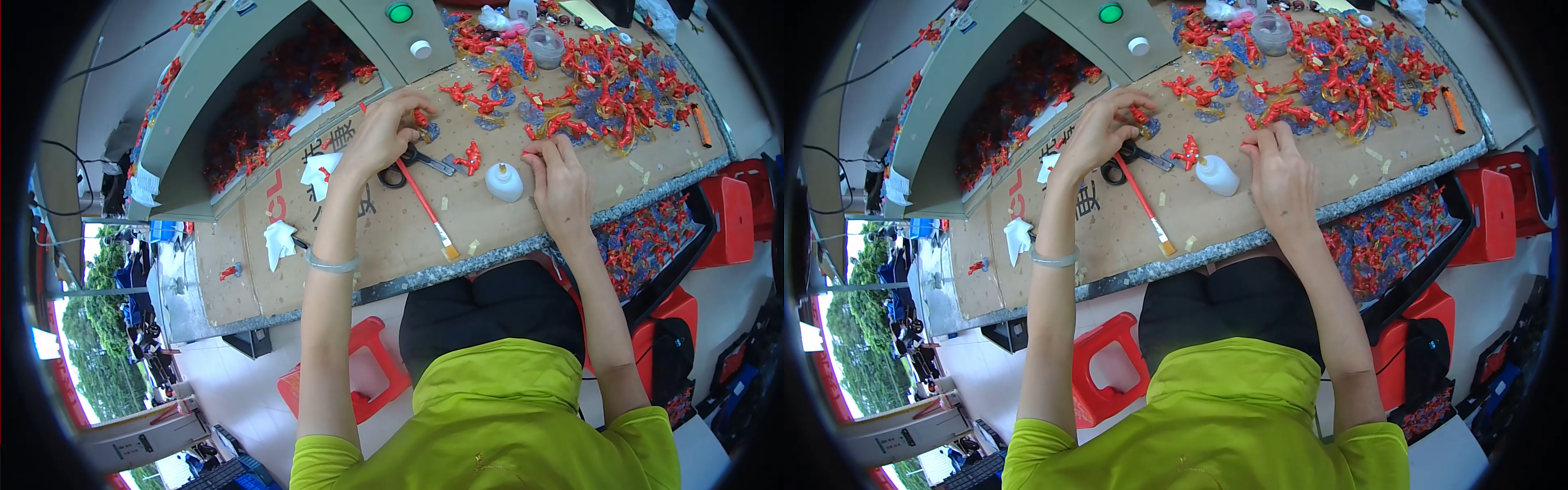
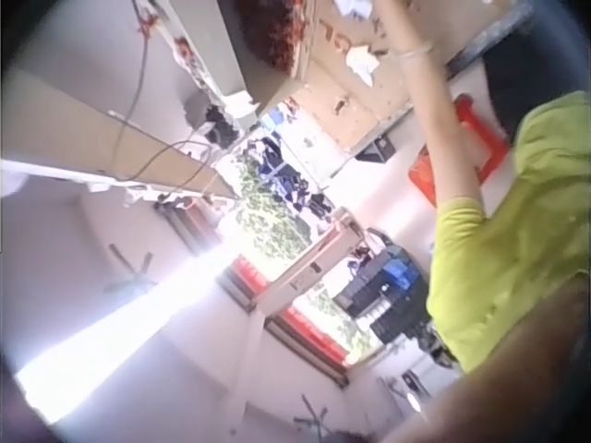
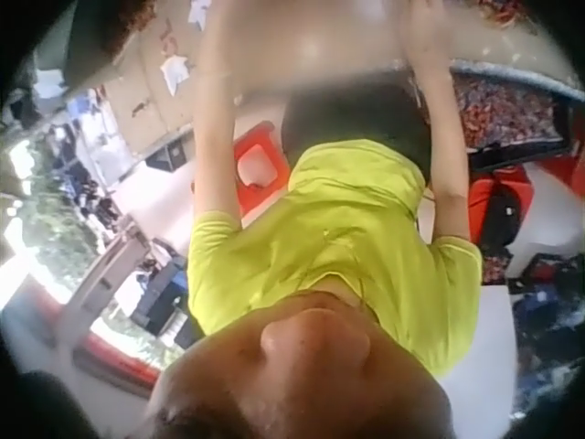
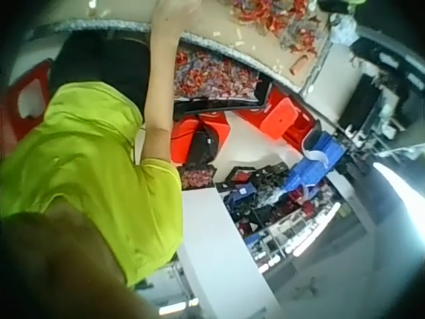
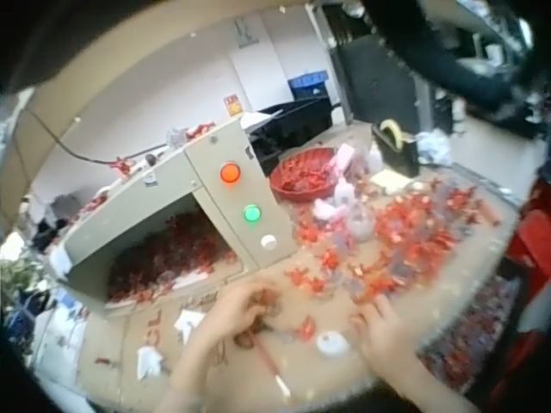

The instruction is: The person applies glue to small red plastic toy components with a brush, then assembles the components by hand at a workbench.

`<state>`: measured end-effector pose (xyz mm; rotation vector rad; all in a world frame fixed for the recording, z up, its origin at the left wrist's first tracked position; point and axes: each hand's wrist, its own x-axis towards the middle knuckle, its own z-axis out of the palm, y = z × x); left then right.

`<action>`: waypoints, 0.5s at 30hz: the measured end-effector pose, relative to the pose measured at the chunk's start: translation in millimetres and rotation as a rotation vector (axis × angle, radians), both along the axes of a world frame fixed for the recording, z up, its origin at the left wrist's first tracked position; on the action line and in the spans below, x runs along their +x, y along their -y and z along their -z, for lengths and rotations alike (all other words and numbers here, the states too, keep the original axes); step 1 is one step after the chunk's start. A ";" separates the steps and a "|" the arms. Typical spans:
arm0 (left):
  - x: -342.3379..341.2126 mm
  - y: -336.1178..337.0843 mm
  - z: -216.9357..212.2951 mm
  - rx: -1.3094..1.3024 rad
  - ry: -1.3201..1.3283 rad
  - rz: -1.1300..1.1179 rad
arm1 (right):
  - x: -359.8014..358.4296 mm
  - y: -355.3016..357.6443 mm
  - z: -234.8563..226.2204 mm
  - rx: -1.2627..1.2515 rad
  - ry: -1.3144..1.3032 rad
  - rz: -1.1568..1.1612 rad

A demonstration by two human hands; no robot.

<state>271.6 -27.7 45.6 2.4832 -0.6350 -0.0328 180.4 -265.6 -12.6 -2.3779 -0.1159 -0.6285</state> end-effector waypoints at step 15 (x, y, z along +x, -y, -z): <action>-34.5 -7.7 -13.6 -0.420 0.040 -0.291 | -7.6 10.1 -3.5 0.556 0.195 0.008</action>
